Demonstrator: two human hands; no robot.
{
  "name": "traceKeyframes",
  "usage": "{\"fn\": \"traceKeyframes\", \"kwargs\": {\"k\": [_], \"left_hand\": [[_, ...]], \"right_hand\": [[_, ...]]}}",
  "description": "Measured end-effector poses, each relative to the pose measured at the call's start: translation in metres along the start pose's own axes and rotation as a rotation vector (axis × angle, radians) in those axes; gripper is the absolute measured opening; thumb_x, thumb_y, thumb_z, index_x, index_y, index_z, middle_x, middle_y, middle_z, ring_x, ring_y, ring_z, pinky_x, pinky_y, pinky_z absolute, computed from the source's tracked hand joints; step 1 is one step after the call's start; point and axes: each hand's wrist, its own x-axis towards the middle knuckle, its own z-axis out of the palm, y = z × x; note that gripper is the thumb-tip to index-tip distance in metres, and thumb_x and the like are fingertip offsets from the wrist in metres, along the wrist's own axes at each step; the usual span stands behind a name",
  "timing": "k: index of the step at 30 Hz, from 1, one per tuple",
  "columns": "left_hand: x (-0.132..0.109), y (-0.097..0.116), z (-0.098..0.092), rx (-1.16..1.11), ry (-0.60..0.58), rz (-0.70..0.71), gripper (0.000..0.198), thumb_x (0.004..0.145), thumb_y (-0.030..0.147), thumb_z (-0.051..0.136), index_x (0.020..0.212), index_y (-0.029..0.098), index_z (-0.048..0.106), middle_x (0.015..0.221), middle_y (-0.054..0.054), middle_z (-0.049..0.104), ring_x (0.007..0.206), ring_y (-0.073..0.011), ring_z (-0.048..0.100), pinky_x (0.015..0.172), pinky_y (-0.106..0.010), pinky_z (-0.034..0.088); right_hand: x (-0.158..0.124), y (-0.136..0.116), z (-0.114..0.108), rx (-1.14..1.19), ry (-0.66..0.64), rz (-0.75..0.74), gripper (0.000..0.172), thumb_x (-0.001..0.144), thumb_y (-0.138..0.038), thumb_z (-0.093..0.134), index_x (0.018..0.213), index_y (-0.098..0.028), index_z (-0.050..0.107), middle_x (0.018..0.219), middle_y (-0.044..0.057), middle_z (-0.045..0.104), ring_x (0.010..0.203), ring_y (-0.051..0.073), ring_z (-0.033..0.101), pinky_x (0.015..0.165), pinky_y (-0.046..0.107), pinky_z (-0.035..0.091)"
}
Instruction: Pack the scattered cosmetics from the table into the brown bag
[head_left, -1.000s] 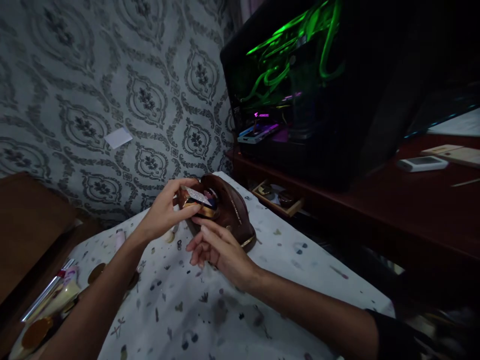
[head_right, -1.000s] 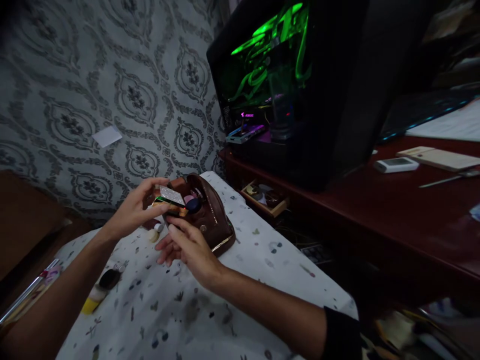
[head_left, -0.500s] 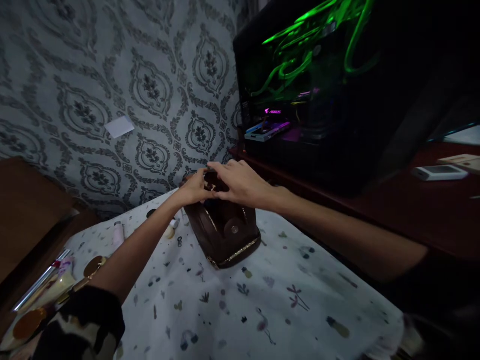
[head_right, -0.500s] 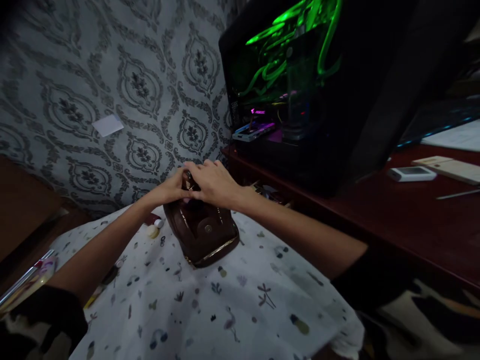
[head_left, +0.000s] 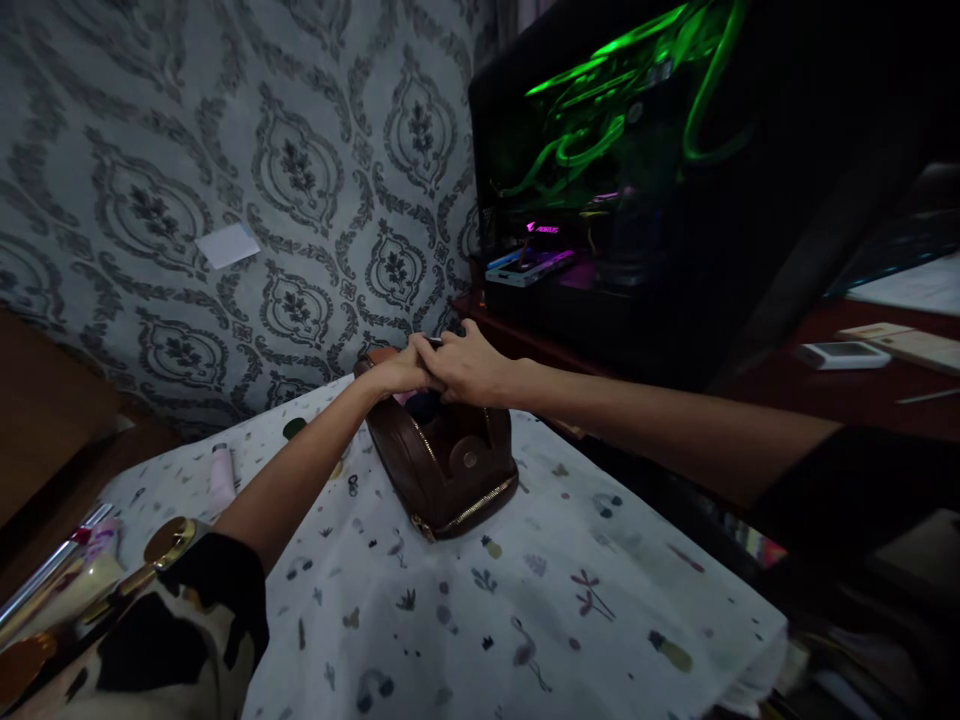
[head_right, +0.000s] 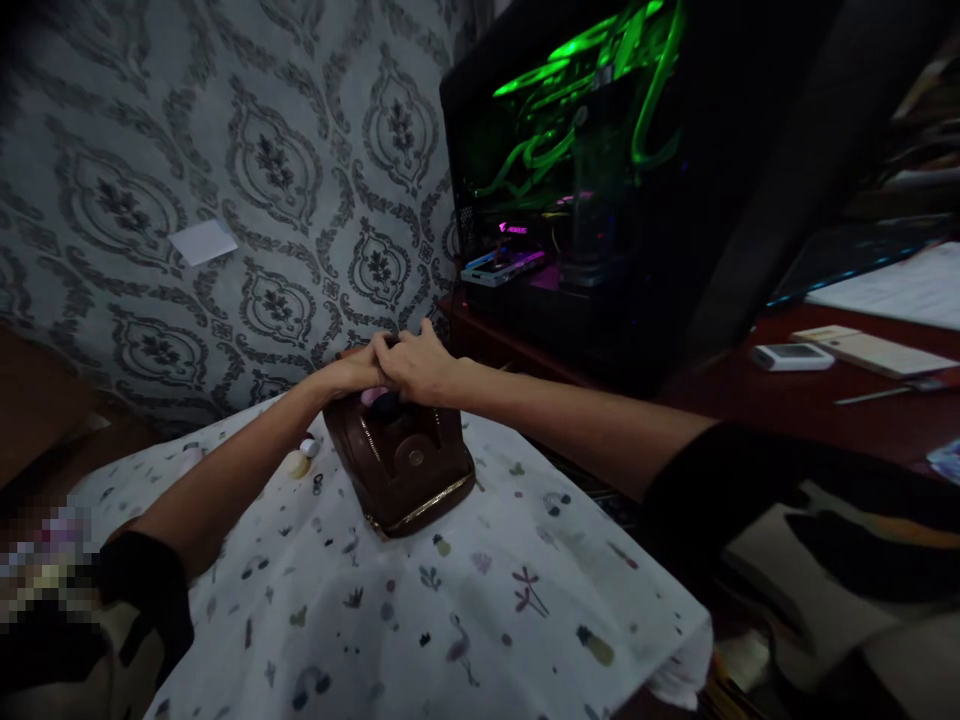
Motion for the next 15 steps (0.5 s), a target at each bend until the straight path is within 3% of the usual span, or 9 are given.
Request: {"fn": "traceKeyframes", "kwargs": {"k": [5,9,15], "left_hand": [[0.006,-0.009,0.008,-0.002,0.014,0.0,0.104,0.055,0.022,0.087,0.144,0.016,0.032,0.125,-0.009,0.064,0.121,-0.0242,0.058,0.106,-0.037,0.048],[0.013,-0.018,0.016,0.008,0.025,0.004,0.11,0.058,0.027,0.087,0.149,0.015,0.026,0.127,-0.014,0.064,0.123,-0.0257,0.057,0.108,-0.041,0.047],[0.024,-0.032,0.02,0.062,0.015,0.047,0.106,0.057,0.029,0.088,0.146,0.012,0.035,0.118,-0.015,0.068,0.115,-0.0276,0.062,0.104,-0.043,0.05]], "right_hand": [[0.002,0.0,0.004,-0.059,-0.022,-0.022,0.074,0.085,-0.014,0.058,0.147,0.006,0.024,0.119,0.027,0.068,0.121,0.037,0.056,0.095,0.051,0.03],[0.007,-0.001,0.011,-0.084,-0.025,-0.026,0.075,0.087,-0.014,0.054,0.149,0.009,0.019,0.116,0.028,0.069,0.123,0.037,0.056,0.096,0.052,0.03],[0.014,-0.003,0.025,-0.114,-0.022,-0.004,0.072,0.091,-0.014,0.046,0.151,0.009,0.015,0.121,0.031,0.066,0.12,0.035,0.058,0.098,0.053,0.032]]}}
